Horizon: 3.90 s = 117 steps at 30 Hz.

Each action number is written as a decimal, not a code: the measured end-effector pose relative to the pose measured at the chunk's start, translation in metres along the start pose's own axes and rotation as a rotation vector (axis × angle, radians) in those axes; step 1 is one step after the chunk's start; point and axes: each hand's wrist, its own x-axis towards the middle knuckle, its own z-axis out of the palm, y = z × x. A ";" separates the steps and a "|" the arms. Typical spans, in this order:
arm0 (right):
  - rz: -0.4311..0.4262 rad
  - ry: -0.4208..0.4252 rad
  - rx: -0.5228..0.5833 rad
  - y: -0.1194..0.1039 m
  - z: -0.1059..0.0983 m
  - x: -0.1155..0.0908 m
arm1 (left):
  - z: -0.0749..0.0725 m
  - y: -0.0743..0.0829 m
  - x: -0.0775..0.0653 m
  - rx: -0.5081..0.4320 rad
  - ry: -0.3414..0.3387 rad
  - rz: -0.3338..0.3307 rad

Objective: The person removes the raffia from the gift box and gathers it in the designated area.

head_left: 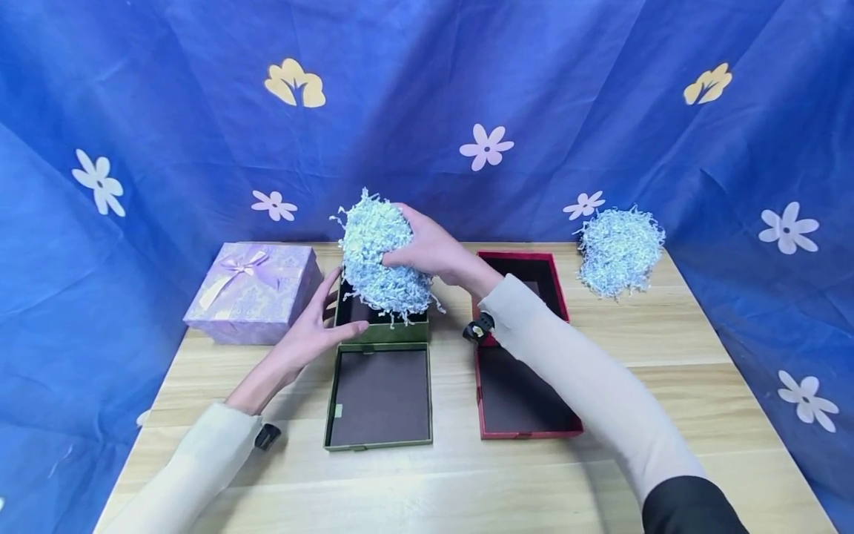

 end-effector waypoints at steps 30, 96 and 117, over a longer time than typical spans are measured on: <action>0.037 0.184 0.219 0.018 -0.091 -0.075 | 0.009 -0.006 0.015 0.139 0.034 -0.001; 0.170 0.692 0.568 0.205 -0.260 -0.248 | 0.006 -0.017 0.025 0.189 0.003 0.019; 0.632 0.635 -0.013 0.230 -0.260 -0.235 | 0.007 -0.015 0.022 0.189 0.006 0.027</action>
